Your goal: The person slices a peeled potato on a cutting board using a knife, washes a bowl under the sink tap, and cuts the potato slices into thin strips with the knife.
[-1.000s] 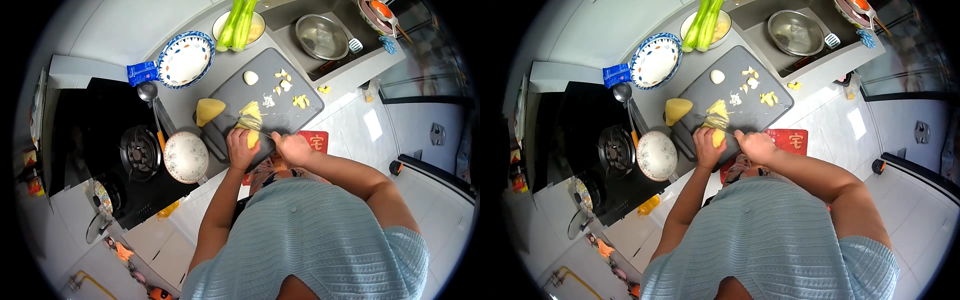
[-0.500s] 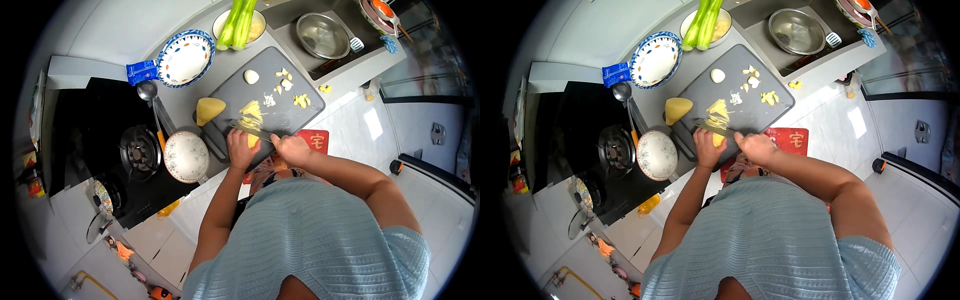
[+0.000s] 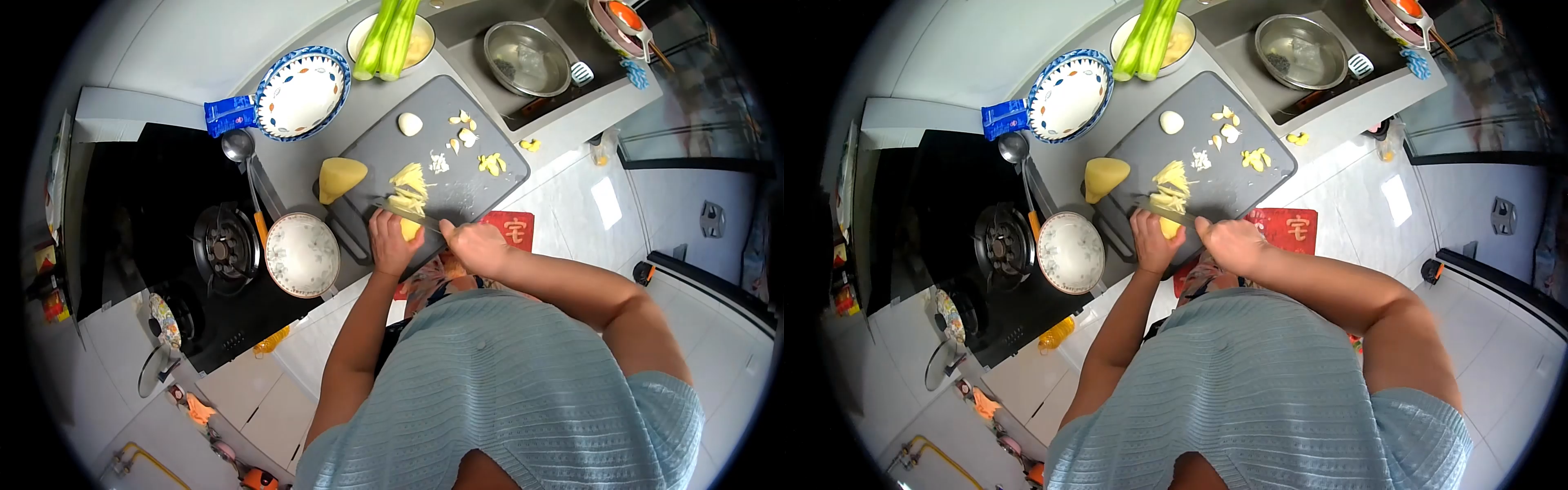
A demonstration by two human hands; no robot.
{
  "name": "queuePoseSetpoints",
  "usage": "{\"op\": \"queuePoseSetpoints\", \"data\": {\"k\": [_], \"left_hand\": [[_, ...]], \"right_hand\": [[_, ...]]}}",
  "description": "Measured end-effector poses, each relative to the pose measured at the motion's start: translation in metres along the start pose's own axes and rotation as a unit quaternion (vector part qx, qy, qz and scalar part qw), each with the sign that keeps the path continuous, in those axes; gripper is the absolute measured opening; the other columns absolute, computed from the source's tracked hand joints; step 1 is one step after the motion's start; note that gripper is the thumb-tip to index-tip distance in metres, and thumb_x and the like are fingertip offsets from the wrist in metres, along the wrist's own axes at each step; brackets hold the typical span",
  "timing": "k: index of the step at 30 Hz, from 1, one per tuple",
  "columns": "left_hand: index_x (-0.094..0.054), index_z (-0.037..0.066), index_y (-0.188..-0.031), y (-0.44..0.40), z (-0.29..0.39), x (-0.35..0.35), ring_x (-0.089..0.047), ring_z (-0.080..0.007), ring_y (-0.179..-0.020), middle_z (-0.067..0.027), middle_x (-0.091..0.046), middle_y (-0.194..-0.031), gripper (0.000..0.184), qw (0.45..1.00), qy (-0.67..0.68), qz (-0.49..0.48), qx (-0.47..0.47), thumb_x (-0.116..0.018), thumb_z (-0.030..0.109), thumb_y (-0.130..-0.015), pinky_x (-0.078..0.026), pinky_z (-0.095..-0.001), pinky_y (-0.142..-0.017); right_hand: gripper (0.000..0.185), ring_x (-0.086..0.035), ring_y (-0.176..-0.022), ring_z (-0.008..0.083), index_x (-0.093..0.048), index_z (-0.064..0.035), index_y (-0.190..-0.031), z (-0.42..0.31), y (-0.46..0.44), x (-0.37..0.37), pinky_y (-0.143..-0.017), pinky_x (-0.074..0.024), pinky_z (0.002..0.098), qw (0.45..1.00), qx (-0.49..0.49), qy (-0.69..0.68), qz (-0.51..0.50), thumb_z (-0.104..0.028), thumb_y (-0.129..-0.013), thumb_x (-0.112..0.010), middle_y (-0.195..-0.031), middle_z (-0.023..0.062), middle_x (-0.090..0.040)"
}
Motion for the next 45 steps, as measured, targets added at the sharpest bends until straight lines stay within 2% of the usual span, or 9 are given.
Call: {"op": "queuePoseSetpoints", "data": {"k": [4,6,10,12,19,25,27,34,45], "left_hand": [[-0.050,0.004,-0.112,-0.003,0.003,0.003,-0.046,-0.0391,-0.111,-0.0154,-0.049,-0.115,0.061,1.000,0.007,-0.001,-0.013,-0.082,0.020,-0.063,-0.041,-0.0495,-0.095],[-0.048,0.003,-0.113,0.000,0.006,0.004,-0.045,-0.0406,-0.110,-0.0166,-0.047,-0.116,0.062,1.000,0.010,-0.006,-0.023,-0.082,0.020,-0.064,-0.040,-0.0517,-0.095],[-0.050,0.004,-0.114,0.004,0.002,0.002,-0.045,-0.0390,-0.111,-0.0147,-0.048,-0.116,0.062,1.000,-0.007,0.000,-0.016,-0.083,0.021,-0.063,-0.040,-0.0502,-0.096],[-0.052,0.005,-0.113,0.007,0.002,0.000,-0.046,-0.0377,-0.111,-0.0136,-0.049,-0.114,0.061,1.000,-0.017,-0.001,-0.016,-0.082,0.022,-0.063,-0.040,-0.0483,-0.097],[-0.051,0.004,-0.110,0.007,-0.001,-0.002,-0.047,-0.0383,-0.110,-0.0140,-0.049,-0.112,0.056,1.000,-0.010,-0.003,-0.008,-0.081,0.020,-0.065,-0.042,-0.0487,-0.096],[-0.051,0.005,-0.111,0.000,0.003,0.003,-0.047,-0.0379,-0.109,-0.0139,-0.050,-0.113,0.055,1.000,0.009,0.004,-0.022,-0.080,0.018,-0.066,-0.042,-0.0485,-0.095],[-0.051,0.005,-0.111,0.001,0.005,0.004,-0.047,-0.0377,-0.109,-0.0139,-0.050,-0.113,0.054,1.000,0.014,0.005,-0.022,-0.080,0.017,-0.066,-0.042,-0.0485,-0.095],[-0.051,0.004,-0.109,0.004,0.001,0.001,-0.047,-0.0381,-0.109,-0.0143,-0.050,-0.112,0.054,1.000,0.012,0.008,-0.006,-0.080,0.016,-0.065,-0.042,-0.0484,-0.095],[-0.051,0.005,-0.109,0.003,0.000,0.000,-0.047,-0.0379,-0.109,-0.0137,-0.050,-0.113,0.054,1.000,0.010,-0.003,-0.011,-0.080,0.017,-0.066,-0.042,-0.0484,-0.095]], "right_hand": [[0.035,-0.067,-0.065,0.0357,-0.046,0.0020,-0.104,0.004,-0.009,-0.006,-0.051,-0.0512,0.0452,0.998,0.022,-0.007,0.053,-0.004,-0.074,-0.064,-0.069,0.0191,-0.064],[0.028,-0.068,-0.068,0.0363,-0.047,-0.0005,-0.103,0.015,-0.012,-0.007,-0.058,-0.0546,0.0444,0.998,-0.040,-0.050,0.024,-0.008,-0.079,-0.059,-0.072,0.0192,-0.066],[0.027,-0.068,-0.068,0.0364,-0.047,-0.0006,-0.104,0.004,-0.004,0.020,-0.057,-0.0546,0.0452,0.999,-0.019,-0.035,0.025,-0.009,-0.080,-0.057,-0.072,0.0192,-0.066],[0.026,-0.068,-0.067,0.0368,-0.047,0.0003,-0.104,-0.011,0.006,0.033,-0.055,-0.0543,0.0458,1.000,-0.002,-0.009,-0.030,-0.008,-0.081,-0.056,-0.071,0.0192,-0.066],[0.025,-0.067,-0.063,0.0349,-0.047,0.0005,-0.101,-0.011,0.003,0.018,-0.050,-0.0526,0.0440,1.000,-0.005,0.001,-0.011,-0.005,-0.079,-0.057,-0.068,0.0173,-0.064],[0.027,-0.068,-0.066,0.0365,-0.047,0.0009,-0.105,0.008,-0.014,-0.010,-0.055,-0.0541,0.0454,0.999,0.007,-0.003,0.044,-0.008,-0.081,-0.056,-0.071,0.0200,-0.066],[0.027,-0.068,-0.067,0.0365,-0.047,0.0006,-0.106,0.013,-0.016,-0.007,-0.057,-0.0543,0.0457,0.999,-0.016,-0.043,0.022,-0.008,-0.082,-0.055,-0.072,0.0200,-0.066],[0.028,-0.069,-0.068,0.0369,-0.047,0.0025,-0.103,-0.018,0.008,0.041,-0.055,-0.0546,0.0468,0.998,-0.005,-0.012,-0.059,-0.005,-0.078,-0.057,-0.072,0.0210,-0.066],[0.034,-0.069,-0.071,0.0371,-0.047,0.0039,-0.107,-0.005,-0.013,0.002,-0.059,-0.0554,0.0459,0.998,-0.025,-0.034,-0.046,-0.006,-0.077,-0.060,-0.075,0.0217,-0.067]]}}
Point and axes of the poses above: each hand's wrist, its own y-axis away from the middle knuckle, its own x-axis out of the back of the hand, z = x × y, the point moved 8 cm from there along -y, towards the middle knuckle
